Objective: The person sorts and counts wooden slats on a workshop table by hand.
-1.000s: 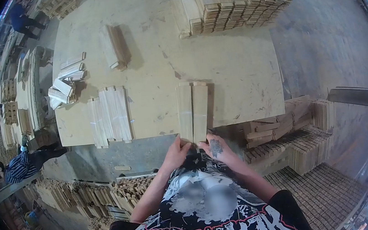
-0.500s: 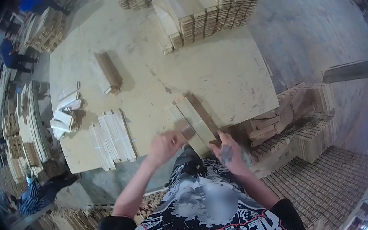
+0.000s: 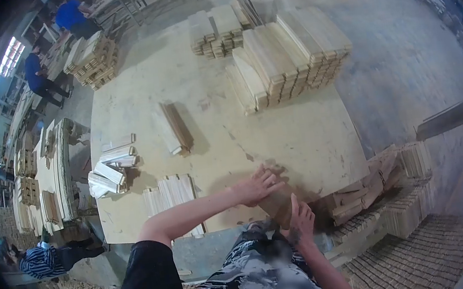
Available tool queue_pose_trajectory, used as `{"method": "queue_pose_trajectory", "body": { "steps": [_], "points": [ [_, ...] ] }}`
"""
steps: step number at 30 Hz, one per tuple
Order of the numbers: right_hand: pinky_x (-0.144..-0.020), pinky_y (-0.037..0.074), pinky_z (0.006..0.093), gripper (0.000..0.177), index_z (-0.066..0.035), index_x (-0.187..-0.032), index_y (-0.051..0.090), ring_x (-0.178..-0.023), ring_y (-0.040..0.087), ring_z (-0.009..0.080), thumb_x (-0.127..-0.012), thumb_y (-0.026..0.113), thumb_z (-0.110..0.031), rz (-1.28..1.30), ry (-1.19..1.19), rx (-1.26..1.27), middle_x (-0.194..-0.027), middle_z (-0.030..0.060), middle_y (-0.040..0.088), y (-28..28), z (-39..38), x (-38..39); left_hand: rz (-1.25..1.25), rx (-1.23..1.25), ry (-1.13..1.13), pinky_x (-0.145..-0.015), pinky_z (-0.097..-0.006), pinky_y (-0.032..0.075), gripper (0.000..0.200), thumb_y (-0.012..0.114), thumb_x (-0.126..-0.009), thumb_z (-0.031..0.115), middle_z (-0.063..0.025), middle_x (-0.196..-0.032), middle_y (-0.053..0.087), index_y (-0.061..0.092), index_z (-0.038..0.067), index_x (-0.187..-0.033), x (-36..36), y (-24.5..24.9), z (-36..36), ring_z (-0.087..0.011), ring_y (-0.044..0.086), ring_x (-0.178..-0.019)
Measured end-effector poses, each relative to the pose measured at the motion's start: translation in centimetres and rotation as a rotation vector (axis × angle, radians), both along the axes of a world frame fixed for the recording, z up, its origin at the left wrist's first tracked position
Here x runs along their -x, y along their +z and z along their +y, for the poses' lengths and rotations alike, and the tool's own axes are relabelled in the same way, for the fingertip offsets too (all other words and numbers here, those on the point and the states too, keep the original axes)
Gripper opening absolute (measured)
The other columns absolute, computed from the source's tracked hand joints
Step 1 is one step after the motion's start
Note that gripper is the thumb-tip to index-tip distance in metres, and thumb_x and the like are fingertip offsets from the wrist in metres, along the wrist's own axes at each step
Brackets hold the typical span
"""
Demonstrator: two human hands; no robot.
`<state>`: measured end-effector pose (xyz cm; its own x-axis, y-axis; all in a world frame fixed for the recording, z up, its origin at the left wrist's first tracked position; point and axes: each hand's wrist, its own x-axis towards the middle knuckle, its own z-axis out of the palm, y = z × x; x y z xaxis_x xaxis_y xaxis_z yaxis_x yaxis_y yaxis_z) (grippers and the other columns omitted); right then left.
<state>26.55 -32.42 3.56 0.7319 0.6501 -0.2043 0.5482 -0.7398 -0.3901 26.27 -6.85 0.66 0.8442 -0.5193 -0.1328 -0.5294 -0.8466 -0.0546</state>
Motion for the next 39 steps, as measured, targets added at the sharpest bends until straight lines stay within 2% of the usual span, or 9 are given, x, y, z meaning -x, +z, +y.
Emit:
{"method": "queue_pose_trajectory", "body": {
  "steps": [6,9,11,12,21,24,30,33,39],
  "points": [
    [-0.117,0.030,0.0563,0.128,-0.005,-0.160,0.019,-0.139,0.038,0.0447,-0.061,0.093,-0.037,0.045,0.065,-0.076,-0.148,0.0275,0.038,1.5,-0.9,-1.2,0.106,0.103,0.085,-0.116,-0.0591,0.028,0.128,0.090,-0.062,0.050,-0.0162,-0.141,0.049,0.021,0.013,-0.162,1.4,1.0,0.5,-0.0317,0.042,-0.140],
    [-0.121,0.022,0.0569,0.104,0.000,-0.159,0.021,-0.148,0.029,0.0415,-0.087,0.072,-0.054,0.194,-0.372,-0.513,-0.155,0.0269,0.034,-3.7,-3.9,0.1,0.192,0.462,0.277,-0.122,-0.0551,0.022,0.120,0.083,-0.074,0.053,-0.0215,-0.158,0.036,0.015,0.011,-0.164,2.8,3.2,2.8,-0.0349,0.031,-0.150],
    [-0.122,0.023,0.0480,0.081,-0.001,-0.160,0.019,-0.152,0.026,0.0360,-0.106,0.041,-0.058,0.292,-0.658,-0.507,-0.165,0.0234,0.024,-8.6,-7.2,-0.1,0.315,1.205,0.529,-0.125,-0.0498,0.018,0.104,0.072,-0.087,0.053,-0.0226,-0.163,0.027,0.016,0.010,-0.164,4.0,-0.1,3.9,-0.0347,0.025,-0.153],
    [-0.121,0.026,0.0414,0.081,0.000,-0.158,0.029,-0.150,0.030,0.0325,-0.106,0.035,-0.062,0.826,-1.112,-0.973,-0.163,0.0187,0.032,-6.8,-4.8,1.8,0.412,1.571,0.654,-0.126,-0.0471,0.016,0.097,0.066,-0.093,0.053,-0.0231,-0.166,0.023,0.017,0.009,-0.164,4.6,-1.8,3.7,-0.0346,0.021,-0.155],
    [-0.115,0.037,0.0433,0.084,-0.004,-0.150,0.042,-0.137,0.050,0.0266,-0.101,0.035,-0.072,0.903,-1.054,-1.071,-0.150,0.0125,0.051,-6.7,-2.9,2.9,0.316,1.997,0.713,-0.125,-0.0389,0.024,0.055,0.034,-0.113,0.031,-0.0180,-0.164,0.032,0.030,0.001,-0.158,4.8,-5.8,-0.2,-0.0297,0.030,-0.152],
    [-0.113,0.039,0.0464,0.081,-0.008,-0.150,0.043,-0.137,0.050,0.0270,-0.101,0.034,-0.072,0.941,-1.064,-1.063,-0.148,0.0118,0.053,-7.2,-3.3,3.0,0.381,1.960,0.777,-0.125,-0.0374,0.024,0.060,0.048,-0.109,0.036,-0.0183,-0.163,0.033,0.034,0.005,-0.158,5.0,-3.5,0.5,-0.0321,0.032,-0.151],
    [-0.103,0.047,0.0484,0.078,-0.012,-0.147,0.047,-0.130,0.055,0.0263,-0.099,0.038,-0.074,1.023,-1.144,-1.015,-0.142,0.0107,0.056,-5.7,-2.9,2.7,0.096,0.492,0.219,-0.125,-0.0550,0.020,0.114,0.085,-0.075,0.047,-0.0135,-0.167,0.025,0.020,0.017,-0.164,4.8,3.7,2.5,-0.0347,0.019,-0.156],
    [-0.104,0.045,0.0493,0.079,-0.015,-0.150,0.044,-0.131,0.055,0.0274,-0.098,0.038,-0.075,1.082,-1.087,-0.987,-0.145,0.0095,0.055,-7.8,-3.9,2.1,0.113,0.093,0.070,-0.122,-0.0628,0.020,0.132,0.088,-0.065,0.049,-0.0125,-0.167,0.024,0.008,0.019,-0.165,3.3,3.5,1.1,-0.0346,0.025,-0.153],
    [-0.104,0.045,0.0511,0.076,-0.015,-0.150,0.044,-0.131,0.055,0.0277,-0.100,0.037,-0.072,1.103,-1.014,-0.997,-0.146,0.0093,0.054,-6.2,-5.3,1.2,0.309,0.214,0.146,-0.120,-0.0590,0.028,0.132,0.091,-0.060,0.034,-0.0175,-0.156,0.037,0.013,0.018,-0.164,1.4,1.8,-0.2,-0.0376,0.036,-0.145]
  ]
}}
